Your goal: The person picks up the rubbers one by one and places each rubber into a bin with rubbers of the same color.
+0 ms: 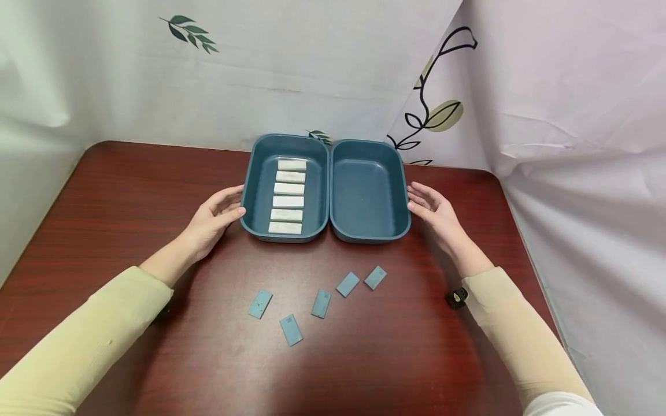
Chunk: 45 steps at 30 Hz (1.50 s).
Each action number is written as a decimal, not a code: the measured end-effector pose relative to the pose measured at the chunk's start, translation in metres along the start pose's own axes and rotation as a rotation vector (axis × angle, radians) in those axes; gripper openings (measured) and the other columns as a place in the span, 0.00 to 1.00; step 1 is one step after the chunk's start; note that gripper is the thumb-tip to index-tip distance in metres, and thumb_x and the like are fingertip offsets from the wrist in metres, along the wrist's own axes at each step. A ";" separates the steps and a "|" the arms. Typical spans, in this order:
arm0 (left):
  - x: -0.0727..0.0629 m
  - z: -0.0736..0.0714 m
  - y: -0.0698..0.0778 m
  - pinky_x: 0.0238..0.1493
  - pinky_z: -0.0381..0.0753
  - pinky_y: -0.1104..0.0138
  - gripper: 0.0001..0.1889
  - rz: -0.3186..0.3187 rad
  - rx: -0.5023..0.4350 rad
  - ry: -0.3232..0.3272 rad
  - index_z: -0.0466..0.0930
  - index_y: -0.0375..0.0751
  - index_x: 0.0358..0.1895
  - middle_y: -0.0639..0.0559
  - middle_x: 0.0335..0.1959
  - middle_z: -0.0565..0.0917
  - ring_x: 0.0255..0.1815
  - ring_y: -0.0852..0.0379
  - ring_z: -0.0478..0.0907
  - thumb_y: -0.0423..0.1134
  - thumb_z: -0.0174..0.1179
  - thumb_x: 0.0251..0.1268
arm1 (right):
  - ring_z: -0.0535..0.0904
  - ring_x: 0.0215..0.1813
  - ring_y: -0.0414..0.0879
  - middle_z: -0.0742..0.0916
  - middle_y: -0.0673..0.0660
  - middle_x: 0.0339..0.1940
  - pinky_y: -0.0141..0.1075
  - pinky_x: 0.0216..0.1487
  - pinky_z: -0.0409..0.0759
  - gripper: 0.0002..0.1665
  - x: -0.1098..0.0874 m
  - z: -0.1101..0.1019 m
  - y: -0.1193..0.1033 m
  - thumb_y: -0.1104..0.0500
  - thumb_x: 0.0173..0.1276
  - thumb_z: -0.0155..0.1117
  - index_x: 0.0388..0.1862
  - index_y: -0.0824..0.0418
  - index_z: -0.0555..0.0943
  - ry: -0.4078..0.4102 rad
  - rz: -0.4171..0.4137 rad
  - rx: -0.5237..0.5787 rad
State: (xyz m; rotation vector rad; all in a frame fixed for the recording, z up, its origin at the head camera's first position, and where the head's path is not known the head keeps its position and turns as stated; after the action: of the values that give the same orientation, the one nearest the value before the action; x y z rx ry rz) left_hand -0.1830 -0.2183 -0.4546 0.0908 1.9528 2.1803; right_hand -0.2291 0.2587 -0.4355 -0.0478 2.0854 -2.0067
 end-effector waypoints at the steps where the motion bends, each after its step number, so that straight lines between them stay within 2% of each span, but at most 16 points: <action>1: 0.000 0.000 0.000 0.61 0.78 0.80 0.25 0.000 0.001 0.000 0.70 0.46 0.77 0.62 0.63 0.78 0.60 0.70 0.80 0.31 0.57 0.81 | 0.75 0.71 0.36 0.69 0.65 0.81 0.20 0.67 0.76 0.38 -0.001 0.001 0.001 0.68 0.81 0.56 0.85 0.70 0.56 -0.013 0.010 0.070; 4: 0.000 0.000 0.000 0.61 0.78 0.80 0.25 0.001 0.003 -0.002 0.71 0.47 0.77 0.62 0.63 0.78 0.60 0.70 0.80 0.31 0.57 0.82 | 0.76 0.68 0.34 0.70 0.60 0.78 0.22 0.69 0.76 0.39 -0.002 0.002 0.005 0.70 0.82 0.51 0.86 0.71 0.51 -0.043 0.030 0.239; 7: 0.000 0.000 0.000 0.61 0.78 0.80 0.25 0.000 0.003 -0.004 0.70 0.47 0.77 0.61 0.63 0.78 0.60 0.70 0.80 0.31 0.57 0.82 | 0.77 0.68 0.34 0.69 0.57 0.78 0.22 0.69 0.75 0.40 -0.003 0.005 0.010 0.70 0.82 0.48 0.87 0.71 0.48 -0.072 0.023 0.308; 14: 0.000 -0.001 0.001 0.61 0.78 0.80 0.26 -0.008 0.015 -0.007 0.69 0.47 0.78 0.62 0.64 0.78 0.60 0.70 0.80 0.32 0.57 0.82 | 0.75 0.68 0.37 0.72 0.51 0.74 0.25 0.68 0.75 0.41 -0.004 0.011 0.020 0.73 0.79 0.47 0.87 0.69 0.48 -0.125 -0.027 0.330; 20: 0.000 -0.001 0.002 0.62 0.77 0.80 0.26 -0.006 0.012 -0.012 0.69 0.47 0.78 0.62 0.64 0.77 0.61 0.69 0.80 0.32 0.57 0.82 | 0.74 0.70 0.39 0.75 0.48 0.72 0.25 0.68 0.75 0.43 -0.003 0.014 0.026 0.77 0.75 0.46 0.87 0.67 0.50 -0.133 -0.054 0.319; 30: 0.000 0.000 0.001 0.64 0.76 0.79 0.25 0.002 -0.056 -0.035 0.70 0.48 0.77 0.60 0.66 0.77 0.63 0.67 0.79 0.29 0.56 0.82 | 0.72 0.72 0.36 0.73 0.48 0.74 0.23 0.67 0.75 0.44 -0.003 0.014 0.029 0.77 0.75 0.47 0.87 0.67 0.50 -0.170 -0.033 0.279; 36: -0.001 -0.002 0.003 0.66 0.78 0.77 0.28 0.011 -0.114 -0.068 0.62 0.41 0.82 0.57 0.68 0.77 0.66 0.68 0.79 0.29 0.52 0.83 | 0.71 0.73 0.37 0.72 0.47 0.74 0.24 0.68 0.74 0.44 -0.003 0.013 0.029 0.77 0.75 0.48 0.87 0.66 0.50 -0.184 -0.026 0.269; 41: -0.003 -0.003 0.008 0.65 0.79 0.77 0.31 0.003 -0.178 -0.065 0.55 0.36 0.84 0.57 0.67 0.76 0.65 0.68 0.80 0.31 0.50 0.84 | 0.71 0.72 0.38 0.73 0.48 0.74 0.24 0.68 0.74 0.42 -0.003 0.013 0.028 0.76 0.76 0.49 0.86 0.65 0.52 -0.188 -0.029 0.266; 45: -0.008 -0.001 0.008 0.65 0.80 0.76 0.31 0.003 -0.236 -0.073 0.53 0.35 0.84 0.56 0.66 0.78 0.64 0.66 0.81 0.31 0.49 0.84 | 0.72 0.71 0.38 0.74 0.48 0.73 0.24 0.67 0.75 0.42 -0.004 0.013 0.029 0.76 0.76 0.49 0.86 0.64 0.53 -0.195 -0.030 0.268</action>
State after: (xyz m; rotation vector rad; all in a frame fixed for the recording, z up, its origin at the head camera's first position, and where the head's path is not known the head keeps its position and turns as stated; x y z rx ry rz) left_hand -0.1765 -0.2217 -0.4459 0.1336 1.6453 2.3561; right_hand -0.2185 0.2483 -0.4635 -0.2180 1.6962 -2.1845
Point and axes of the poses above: each hand's wrist, its own x-axis towards the middle knuckle, its own z-axis out of the palm, y = z × x, the point moved 3 cm from there along x, towards the middle knuckle
